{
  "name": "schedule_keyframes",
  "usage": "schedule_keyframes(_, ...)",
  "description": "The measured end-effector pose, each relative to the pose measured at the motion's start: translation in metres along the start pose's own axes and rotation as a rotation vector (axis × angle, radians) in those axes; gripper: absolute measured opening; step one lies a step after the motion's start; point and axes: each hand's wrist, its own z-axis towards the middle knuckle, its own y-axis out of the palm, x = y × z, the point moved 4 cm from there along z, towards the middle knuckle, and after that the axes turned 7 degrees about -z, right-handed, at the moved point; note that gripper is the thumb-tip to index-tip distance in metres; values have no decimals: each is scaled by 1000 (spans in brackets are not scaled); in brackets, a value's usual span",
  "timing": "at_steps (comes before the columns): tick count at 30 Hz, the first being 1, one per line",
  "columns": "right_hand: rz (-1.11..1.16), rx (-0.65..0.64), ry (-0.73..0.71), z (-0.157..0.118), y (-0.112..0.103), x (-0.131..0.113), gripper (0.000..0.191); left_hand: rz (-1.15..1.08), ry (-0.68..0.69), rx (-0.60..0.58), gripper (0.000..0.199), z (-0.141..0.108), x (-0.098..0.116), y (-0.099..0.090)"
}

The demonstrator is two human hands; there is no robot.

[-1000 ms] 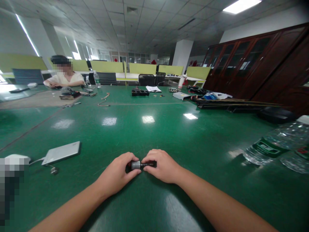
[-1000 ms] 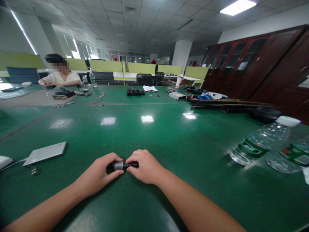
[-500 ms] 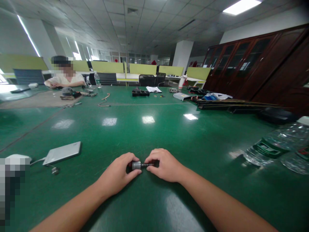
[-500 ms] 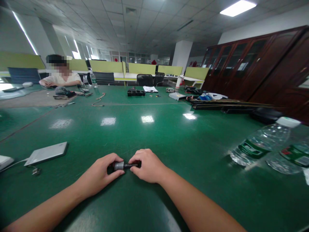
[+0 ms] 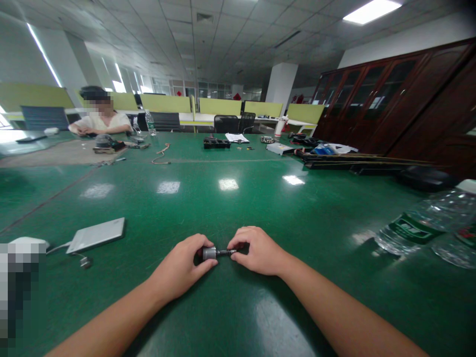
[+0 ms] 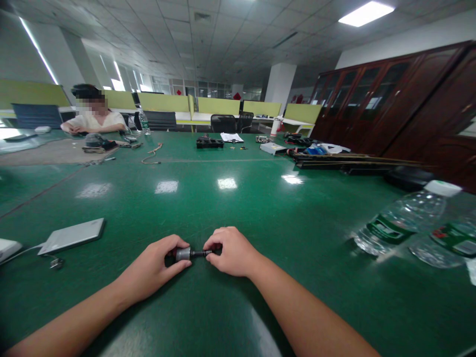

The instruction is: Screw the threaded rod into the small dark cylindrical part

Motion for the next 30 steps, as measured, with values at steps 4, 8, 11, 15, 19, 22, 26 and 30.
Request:
schedule_keyframes(4,-9,-4,2,0,-3,2,12,0,-12,-3,14,0,1,0)
schedule_keyframes(8,-31,-15,64,-1,-7,10,14,3,-16,8,13,1,1,-1)
schedule_keyframes(11,-60,3,129,-2,-10,16,16,7,-29,8,13,1,1,-1)
schedule_keyframes(15,-43,-2,130,-3,-12,17,15,11,-29,13,14,1,1,-2)
schedule_keyframes(19,-6,-9,113,-2,-10,11,16,6,-27,20,14,1,1,-2)
schedule_keyframes(22,45,0,69,-1,-3,2,16,-3,-17,6,13,1,2,-2)
schedule_keyframes(26,63,32,-1,2,7,-11,21,-21,12,-24,14,0,2,0)
schedule_keyframes(30,62,34,5,3,11,-13,19,-26,5,-22,15,1,1,1)
